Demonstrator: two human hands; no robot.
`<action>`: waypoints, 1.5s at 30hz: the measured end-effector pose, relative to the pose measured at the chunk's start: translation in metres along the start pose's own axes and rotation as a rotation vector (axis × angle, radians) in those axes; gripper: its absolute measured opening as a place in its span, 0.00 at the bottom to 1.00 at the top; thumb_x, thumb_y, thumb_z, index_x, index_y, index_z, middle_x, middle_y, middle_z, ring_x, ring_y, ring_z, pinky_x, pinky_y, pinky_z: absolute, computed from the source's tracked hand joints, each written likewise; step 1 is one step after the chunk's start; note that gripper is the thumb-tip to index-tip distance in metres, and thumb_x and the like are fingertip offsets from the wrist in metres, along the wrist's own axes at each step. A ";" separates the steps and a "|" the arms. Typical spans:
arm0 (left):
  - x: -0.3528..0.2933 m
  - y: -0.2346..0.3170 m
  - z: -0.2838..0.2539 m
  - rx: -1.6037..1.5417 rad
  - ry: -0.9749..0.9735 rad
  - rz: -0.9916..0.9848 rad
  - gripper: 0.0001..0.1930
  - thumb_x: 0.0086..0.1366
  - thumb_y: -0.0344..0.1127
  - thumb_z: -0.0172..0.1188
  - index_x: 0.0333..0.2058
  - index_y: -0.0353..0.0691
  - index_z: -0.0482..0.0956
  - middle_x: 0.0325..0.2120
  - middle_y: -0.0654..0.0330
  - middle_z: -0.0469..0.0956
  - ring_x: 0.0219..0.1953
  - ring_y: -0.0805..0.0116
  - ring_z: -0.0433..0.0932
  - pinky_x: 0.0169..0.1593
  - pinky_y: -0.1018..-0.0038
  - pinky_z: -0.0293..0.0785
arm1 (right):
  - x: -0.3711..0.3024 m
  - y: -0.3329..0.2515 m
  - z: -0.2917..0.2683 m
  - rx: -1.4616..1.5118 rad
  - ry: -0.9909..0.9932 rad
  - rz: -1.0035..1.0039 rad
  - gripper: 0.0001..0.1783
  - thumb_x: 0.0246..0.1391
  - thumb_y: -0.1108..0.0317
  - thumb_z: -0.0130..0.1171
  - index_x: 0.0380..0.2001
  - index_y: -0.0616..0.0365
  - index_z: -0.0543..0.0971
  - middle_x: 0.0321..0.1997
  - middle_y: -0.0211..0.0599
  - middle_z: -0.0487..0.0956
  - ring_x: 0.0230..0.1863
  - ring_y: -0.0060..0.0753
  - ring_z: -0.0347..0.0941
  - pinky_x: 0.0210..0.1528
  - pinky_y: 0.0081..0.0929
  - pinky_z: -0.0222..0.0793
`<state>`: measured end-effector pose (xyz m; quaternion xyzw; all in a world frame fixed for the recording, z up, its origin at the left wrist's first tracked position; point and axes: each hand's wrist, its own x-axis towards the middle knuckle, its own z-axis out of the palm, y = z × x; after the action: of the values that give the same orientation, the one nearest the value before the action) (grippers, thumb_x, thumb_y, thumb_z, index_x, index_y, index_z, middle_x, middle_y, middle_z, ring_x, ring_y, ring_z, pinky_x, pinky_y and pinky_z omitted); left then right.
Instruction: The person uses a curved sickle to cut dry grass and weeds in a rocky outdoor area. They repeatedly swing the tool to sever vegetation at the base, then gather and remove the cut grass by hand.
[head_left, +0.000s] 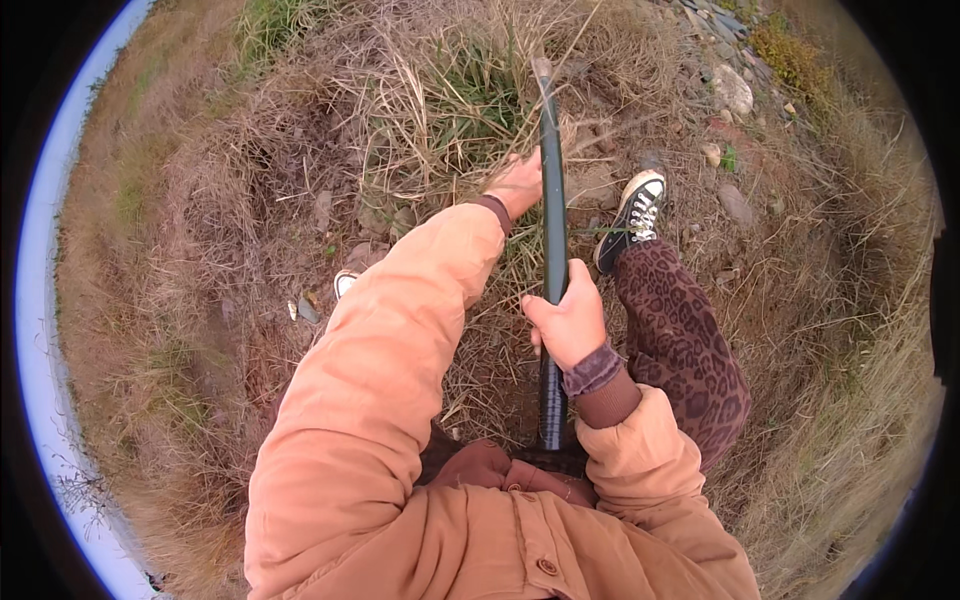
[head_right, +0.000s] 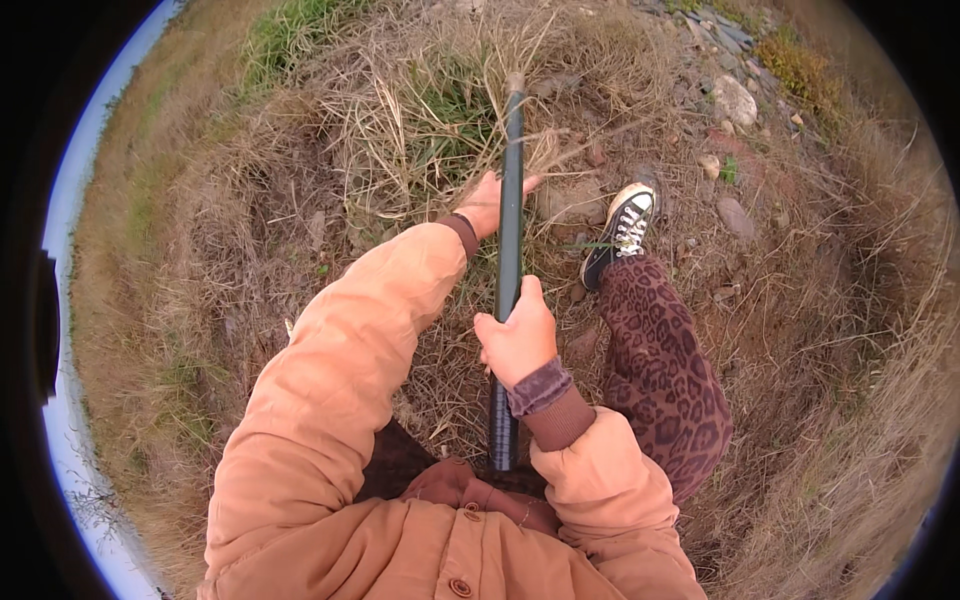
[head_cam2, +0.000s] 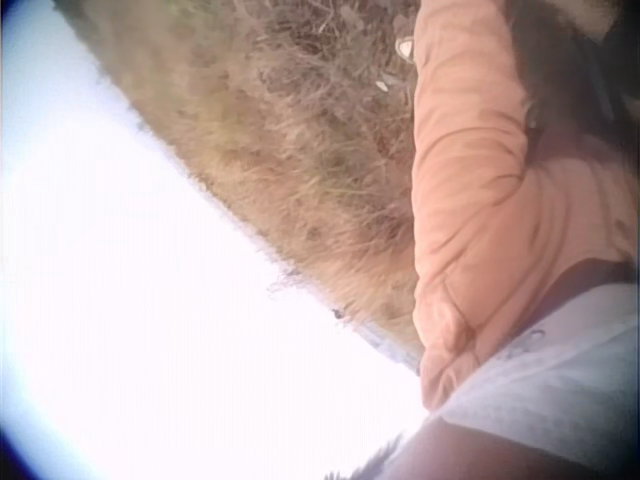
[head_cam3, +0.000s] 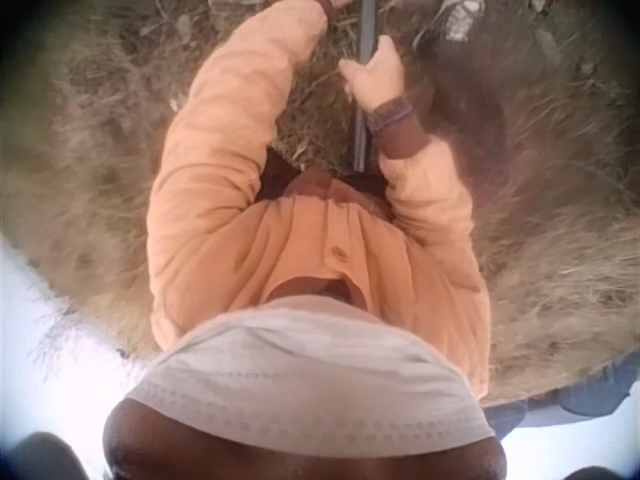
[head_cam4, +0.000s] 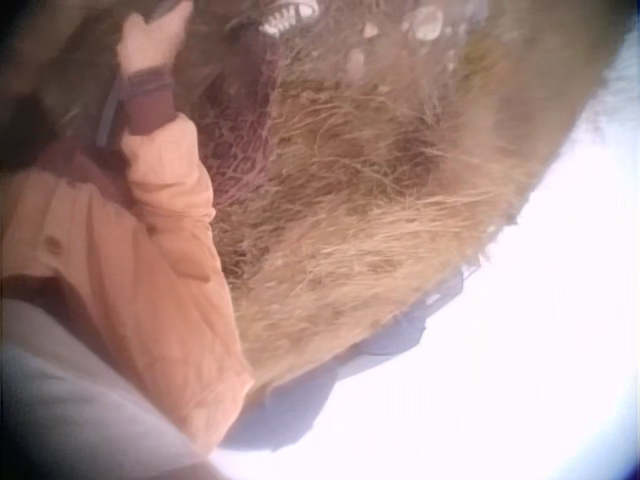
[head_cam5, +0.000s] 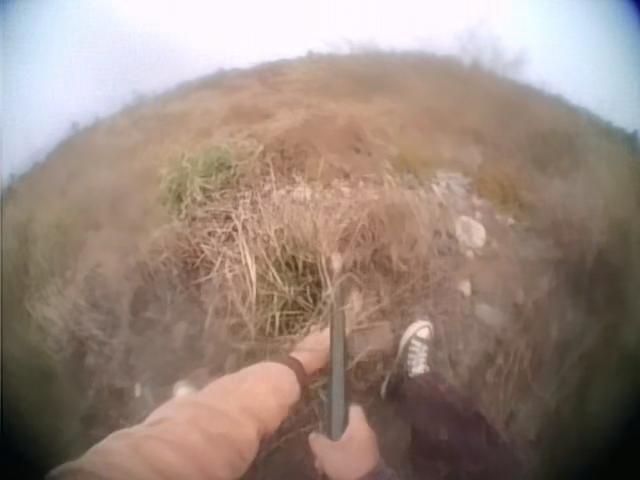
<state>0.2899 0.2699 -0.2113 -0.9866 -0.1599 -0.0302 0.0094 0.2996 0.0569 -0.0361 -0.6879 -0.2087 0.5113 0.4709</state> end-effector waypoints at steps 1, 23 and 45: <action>0.005 -0.008 -0.001 0.030 -0.117 -0.210 0.17 0.52 0.26 0.47 0.43 0.31 0.68 0.42 0.56 0.66 0.33 0.63 0.70 0.37 0.70 0.72 | 0.001 -0.003 -0.001 0.071 0.029 0.032 0.15 0.41 0.77 0.53 0.31 0.63 0.60 0.15 0.33 0.66 0.08 0.23 0.64 0.07 0.22 0.59; -0.066 -0.112 -0.060 -0.009 0.169 -0.207 0.16 0.50 0.35 0.55 0.38 0.35 0.69 0.38 0.54 0.68 0.42 0.58 0.67 0.45 0.67 0.64 | 0.084 0.093 0.001 0.310 0.106 -0.033 0.13 0.41 0.79 0.53 0.29 0.61 0.61 0.13 0.32 0.66 0.08 0.23 0.62 0.07 0.22 0.59; -0.050 -0.098 -0.081 -0.114 0.339 -0.187 0.38 0.46 0.42 0.62 0.54 0.38 0.56 0.53 0.54 0.57 0.58 0.53 0.53 0.61 0.63 0.47 | 0.107 0.061 0.006 0.166 -0.031 -0.036 0.15 0.40 0.79 0.50 0.31 0.60 0.58 0.15 0.33 0.66 0.08 0.23 0.61 0.08 0.23 0.60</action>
<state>0.2066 0.3450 -0.1324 -0.9472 -0.2453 -0.2055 -0.0225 0.3240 0.1131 -0.1426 -0.6346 -0.1851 0.5288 0.5323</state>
